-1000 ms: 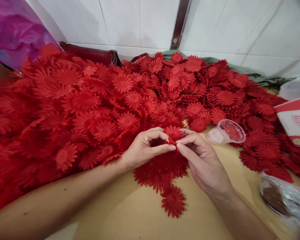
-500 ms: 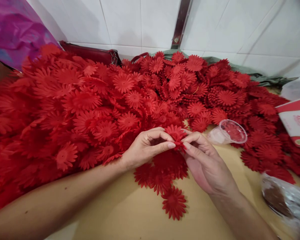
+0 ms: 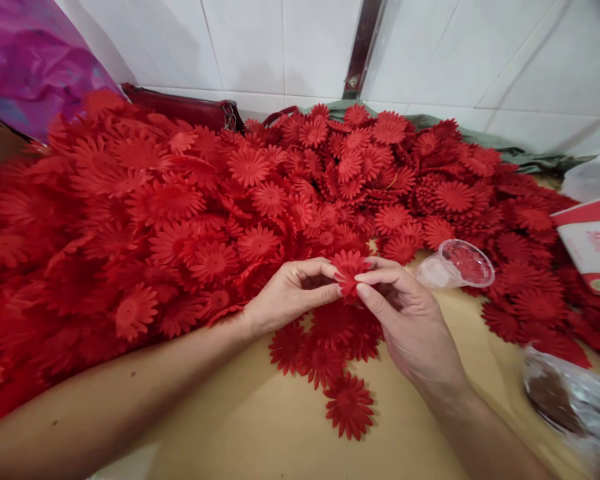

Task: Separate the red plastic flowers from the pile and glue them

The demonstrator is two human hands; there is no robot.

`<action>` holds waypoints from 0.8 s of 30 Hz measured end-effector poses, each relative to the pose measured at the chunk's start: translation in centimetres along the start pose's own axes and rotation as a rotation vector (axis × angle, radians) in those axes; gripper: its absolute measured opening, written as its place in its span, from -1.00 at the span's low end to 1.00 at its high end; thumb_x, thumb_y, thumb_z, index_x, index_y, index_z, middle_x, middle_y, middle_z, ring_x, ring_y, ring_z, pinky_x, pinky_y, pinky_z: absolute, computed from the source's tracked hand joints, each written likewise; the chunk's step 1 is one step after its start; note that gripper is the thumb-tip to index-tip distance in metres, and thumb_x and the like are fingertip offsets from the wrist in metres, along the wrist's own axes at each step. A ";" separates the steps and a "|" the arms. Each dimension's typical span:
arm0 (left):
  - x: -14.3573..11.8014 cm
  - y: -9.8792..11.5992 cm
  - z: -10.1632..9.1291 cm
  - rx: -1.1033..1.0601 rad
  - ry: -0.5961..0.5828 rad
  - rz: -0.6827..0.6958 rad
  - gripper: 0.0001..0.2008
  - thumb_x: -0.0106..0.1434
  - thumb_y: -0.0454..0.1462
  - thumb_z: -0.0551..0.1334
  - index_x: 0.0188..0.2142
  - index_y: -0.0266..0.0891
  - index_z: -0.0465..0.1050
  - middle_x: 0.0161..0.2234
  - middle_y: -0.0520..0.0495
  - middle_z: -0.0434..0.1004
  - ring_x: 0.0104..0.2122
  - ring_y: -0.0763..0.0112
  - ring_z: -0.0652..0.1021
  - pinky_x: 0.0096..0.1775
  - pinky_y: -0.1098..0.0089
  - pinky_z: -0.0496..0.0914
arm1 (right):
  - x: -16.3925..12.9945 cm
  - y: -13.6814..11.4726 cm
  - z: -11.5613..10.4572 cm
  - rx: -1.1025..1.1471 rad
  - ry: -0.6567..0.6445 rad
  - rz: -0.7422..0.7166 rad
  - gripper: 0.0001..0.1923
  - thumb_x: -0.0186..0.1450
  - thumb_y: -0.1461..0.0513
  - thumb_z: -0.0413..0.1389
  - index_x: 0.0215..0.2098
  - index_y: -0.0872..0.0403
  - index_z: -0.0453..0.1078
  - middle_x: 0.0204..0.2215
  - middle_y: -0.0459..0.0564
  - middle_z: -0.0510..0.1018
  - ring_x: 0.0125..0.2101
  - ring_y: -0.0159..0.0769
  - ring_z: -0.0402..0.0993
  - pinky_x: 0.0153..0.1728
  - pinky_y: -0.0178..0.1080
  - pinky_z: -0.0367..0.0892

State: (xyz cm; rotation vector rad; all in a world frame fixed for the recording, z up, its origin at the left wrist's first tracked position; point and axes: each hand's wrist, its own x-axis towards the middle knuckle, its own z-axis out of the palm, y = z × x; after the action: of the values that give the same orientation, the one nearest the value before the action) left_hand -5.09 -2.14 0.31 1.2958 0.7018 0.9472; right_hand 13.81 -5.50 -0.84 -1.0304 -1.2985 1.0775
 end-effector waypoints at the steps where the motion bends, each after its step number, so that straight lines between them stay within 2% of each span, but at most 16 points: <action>1: 0.0 0.1 0.0 -0.009 -0.006 0.002 -0.78 0.22 -0.15 0.44 -0.35 -0.28 0.59 -0.34 -0.02 0.56 -0.32 0.45 0.51 -0.14 0.39 0.41 | 0.0 -0.1 0.0 -0.002 -0.008 -0.002 -0.94 0.32 0.18 0.29 -0.23 -0.16 0.57 0.01 -0.09 0.46 0.14 -0.26 0.37 0.14 -0.14 0.32; 6: 0.1 0.3 -0.2 -0.017 -0.066 0.038 -0.79 0.26 -0.16 0.41 -0.36 -0.28 0.54 -0.35 -0.01 0.52 -0.34 0.47 0.48 -0.17 0.41 0.39 | -0.2 -0.7 0.1 0.030 -0.040 0.026 -0.96 0.31 0.18 0.30 -0.27 -0.13 0.55 0.00 -0.10 0.47 0.16 -0.24 0.35 0.18 -0.12 0.27; 10: 0.0 0.4 0.0 0.013 -0.092 0.084 -0.84 0.33 -0.23 0.35 -0.33 -0.27 0.51 -0.36 0.01 0.48 -0.34 0.50 0.45 -0.17 0.44 0.37 | -0.2 -1.3 0.3 0.188 -0.039 0.129 -0.92 0.30 0.13 0.29 -0.30 -0.09 0.49 -0.03 -0.10 0.48 0.12 -0.20 0.38 0.19 -0.06 0.28; 19: -0.2 0.6 0.9 0.180 0.052 0.242 -0.89 0.35 -0.25 0.32 -0.30 -0.25 0.51 -0.30 -0.03 0.50 -0.26 0.43 0.48 -0.12 0.40 0.37 | 0.0 -1.3 0.7 0.228 0.036 0.088 -0.88 0.27 0.12 0.30 -0.32 -0.10 0.45 -0.04 -0.09 0.44 0.07 -0.20 0.38 0.16 -0.04 0.30; 24: -0.2 0.7 1.0 0.227 0.043 0.281 -0.89 0.37 -0.24 0.30 -0.28 -0.23 0.51 -0.28 -0.05 0.53 -0.26 0.41 0.50 -0.13 0.39 0.38 | 0.0 -1.5 0.9 0.274 0.037 0.114 -0.87 0.27 0.12 0.29 -0.31 -0.11 0.43 -0.15 -0.10 0.44 -0.14 -0.27 0.43 -0.02 -0.13 0.41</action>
State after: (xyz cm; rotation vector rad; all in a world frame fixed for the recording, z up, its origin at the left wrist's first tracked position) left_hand -4.43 -2.84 1.19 1.6082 0.6866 1.1487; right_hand 12.98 -5.82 0.69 -0.9208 -1.0381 1.2773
